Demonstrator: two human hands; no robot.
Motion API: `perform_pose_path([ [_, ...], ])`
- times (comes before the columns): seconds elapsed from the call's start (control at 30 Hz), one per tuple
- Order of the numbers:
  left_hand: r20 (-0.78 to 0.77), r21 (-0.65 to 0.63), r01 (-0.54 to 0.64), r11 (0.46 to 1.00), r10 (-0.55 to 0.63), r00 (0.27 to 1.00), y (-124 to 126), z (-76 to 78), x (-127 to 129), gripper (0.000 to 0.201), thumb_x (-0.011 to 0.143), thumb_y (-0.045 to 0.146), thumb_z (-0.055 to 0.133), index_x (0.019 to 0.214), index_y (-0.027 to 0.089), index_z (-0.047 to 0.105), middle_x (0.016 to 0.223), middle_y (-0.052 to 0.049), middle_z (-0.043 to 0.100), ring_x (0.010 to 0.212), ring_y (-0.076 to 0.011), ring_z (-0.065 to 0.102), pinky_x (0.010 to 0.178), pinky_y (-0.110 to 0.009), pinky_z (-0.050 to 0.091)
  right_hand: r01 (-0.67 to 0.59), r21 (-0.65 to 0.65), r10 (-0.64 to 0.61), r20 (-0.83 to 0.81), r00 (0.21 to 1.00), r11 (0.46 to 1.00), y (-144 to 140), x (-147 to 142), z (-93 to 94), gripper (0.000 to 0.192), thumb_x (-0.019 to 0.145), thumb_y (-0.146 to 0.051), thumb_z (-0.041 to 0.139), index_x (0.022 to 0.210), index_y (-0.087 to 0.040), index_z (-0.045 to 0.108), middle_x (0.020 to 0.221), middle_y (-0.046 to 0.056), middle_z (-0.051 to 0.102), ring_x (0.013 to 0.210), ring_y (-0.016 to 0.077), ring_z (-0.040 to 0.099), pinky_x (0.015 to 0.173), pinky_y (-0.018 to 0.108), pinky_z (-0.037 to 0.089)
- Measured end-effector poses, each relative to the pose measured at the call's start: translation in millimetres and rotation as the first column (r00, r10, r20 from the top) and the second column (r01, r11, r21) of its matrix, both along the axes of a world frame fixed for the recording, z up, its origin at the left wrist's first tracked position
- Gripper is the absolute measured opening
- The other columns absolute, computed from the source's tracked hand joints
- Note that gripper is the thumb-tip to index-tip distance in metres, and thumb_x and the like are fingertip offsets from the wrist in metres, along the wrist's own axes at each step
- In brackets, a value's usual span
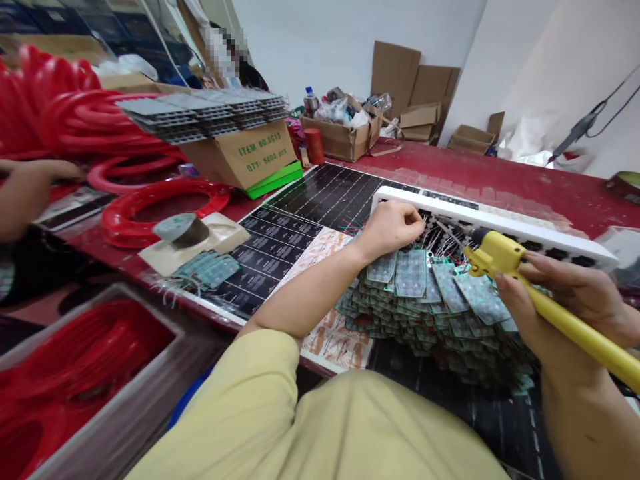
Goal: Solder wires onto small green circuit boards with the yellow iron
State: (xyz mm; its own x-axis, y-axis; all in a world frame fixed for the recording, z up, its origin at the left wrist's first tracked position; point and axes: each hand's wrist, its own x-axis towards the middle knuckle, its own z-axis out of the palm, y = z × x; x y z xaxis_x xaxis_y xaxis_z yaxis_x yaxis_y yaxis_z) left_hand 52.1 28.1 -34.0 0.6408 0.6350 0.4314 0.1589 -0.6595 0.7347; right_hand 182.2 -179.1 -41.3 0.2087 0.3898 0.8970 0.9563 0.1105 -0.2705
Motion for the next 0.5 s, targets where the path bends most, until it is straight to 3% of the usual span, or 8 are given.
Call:
perform_pose_path([
  [0.1, -0.007, -0.019, 0.014, 1.000, -0.014, 1.000, 0.2, 0.5, 0.1, 0.014, 0.074, 0.011, 0.060, 0.065, 0.012, 0.071, 0.067, -0.004, 0.071, 0.066, -0.0107, 0.061, 0.064, -0.023, 0.045, 0.037, -0.074, -0.038, -0.004, 0.999, 0.997, 1.1, 4.2, -6.2, 0.029, 0.077, -0.032, 0.079, 0.099, -0.018, 0.067, 0.088, 0.002, 0.070, 0.071, 0.0114, 0.066, 0.063, 0.018, 0.051],
  [0.33, -0.012, -0.031, 0.034, 0.999, -0.034, 0.999, -0.1, 2.6, -0.4, 0.016, 0.074, 0.011, 0.060, 0.062, 0.012, 0.070, 0.063, -0.003, 0.069, 0.064, -0.0096, 0.060, 0.064, -0.022, 0.044, 0.011, -0.165, -0.023, -0.074, 0.997, 0.986, 5.3, -0.9, -4.0, 0.020, 0.085, -0.034, 0.073, 0.097, -0.021, 0.065, 0.090, 0.000, 0.068, 0.076, 0.0127, 0.065, 0.070, 0.024, 0.052],
  [0.5, -0.001, -0.024, 0.029, 0.999, -0.029, 1.000, 0.8, 1.9, 0.1, 0.016, 0.074, 0.010, 0.059, 0.061, 0.012, 0.069, 0.064, -0.003, 0.069, 0.067, -0.0097, 0.060, 0.066, -0.022, 0.045, -0.049, -0.143, 0.049, -0.007, 0.999, 0.988, 10.8, -2.4, 1.4, 0.019, 0.086, -0.035, 0.071, 0.094, -0.018, 0.065, 0.087, 0.001, 0.068, 0.075, 0.0131, 0.066, 0.067, 0.024, 0.052],
])
